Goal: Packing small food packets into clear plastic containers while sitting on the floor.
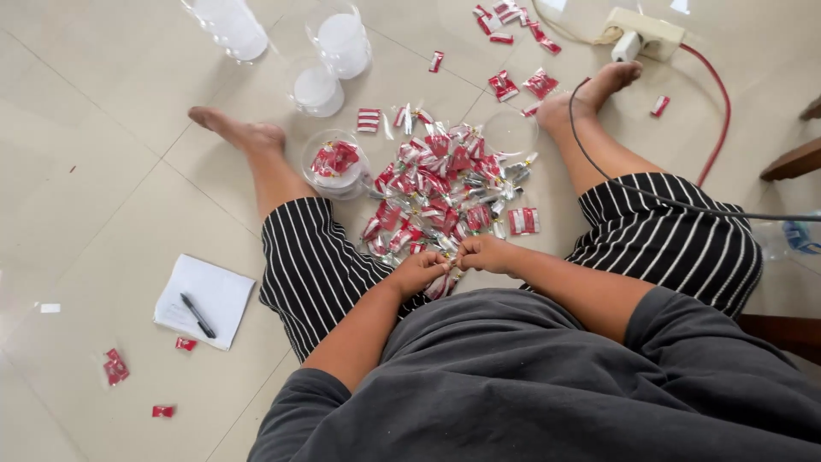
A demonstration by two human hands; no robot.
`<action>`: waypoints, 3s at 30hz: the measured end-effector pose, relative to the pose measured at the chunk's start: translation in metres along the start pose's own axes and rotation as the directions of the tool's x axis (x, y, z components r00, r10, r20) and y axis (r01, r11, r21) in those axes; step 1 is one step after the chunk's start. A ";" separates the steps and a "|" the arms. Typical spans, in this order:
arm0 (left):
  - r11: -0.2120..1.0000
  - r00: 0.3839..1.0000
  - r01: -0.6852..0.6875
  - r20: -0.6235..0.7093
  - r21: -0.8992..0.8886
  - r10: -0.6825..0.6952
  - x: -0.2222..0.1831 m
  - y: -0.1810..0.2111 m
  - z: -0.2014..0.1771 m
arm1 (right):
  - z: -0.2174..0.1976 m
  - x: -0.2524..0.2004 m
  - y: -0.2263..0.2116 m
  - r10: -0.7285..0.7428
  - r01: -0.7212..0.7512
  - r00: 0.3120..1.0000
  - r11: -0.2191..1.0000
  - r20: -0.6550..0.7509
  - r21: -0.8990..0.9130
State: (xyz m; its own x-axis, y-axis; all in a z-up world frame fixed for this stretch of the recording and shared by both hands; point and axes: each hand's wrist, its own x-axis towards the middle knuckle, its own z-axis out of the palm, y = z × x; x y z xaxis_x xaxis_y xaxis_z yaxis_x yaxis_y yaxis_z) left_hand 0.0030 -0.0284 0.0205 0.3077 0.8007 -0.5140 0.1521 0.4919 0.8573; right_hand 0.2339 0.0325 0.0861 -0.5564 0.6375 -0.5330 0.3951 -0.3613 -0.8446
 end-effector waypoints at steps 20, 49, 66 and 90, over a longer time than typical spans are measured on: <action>0.991 0.998 0.008 0.056 -0.133 0.000 -0.007 0.012 0.007 | 0.001 -0.004 0.000 -0.026 0.043 0.995 0.981 0.092 -0.189; 0.954 0.995 -0.053 0.062 -0.294 0.075 -0.015 0.024 0.008 | 0.010 -0.012 -0.017 -0.049 0.049 0.997 0.999 0.052 -0.003; 0.914 0.998 -0.027 0.043 -0.405 0.048 -0.045 0.065 0.020 | 0.005 0.004 0.007 -0.155 0.146 0.986 0.981 -0.061 -0.129; 0.940 1.000 -0.004 -0.010 -0.341 0.001 -0.005 0.014 0.005 | 0.006 -0.005 -0.004 0.075 -0.057 0.993 0.980 -0.090 0.190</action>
State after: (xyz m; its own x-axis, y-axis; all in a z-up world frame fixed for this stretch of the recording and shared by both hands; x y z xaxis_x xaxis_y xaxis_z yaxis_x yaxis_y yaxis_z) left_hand 0.0077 -0.0275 0.0353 0.2987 0.8044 -0.5134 -0.1781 0.5756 0.7981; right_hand 0.2307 0.0267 0.0923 -0.4571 0.6674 -0.5879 0.2798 -0.5196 -0.8073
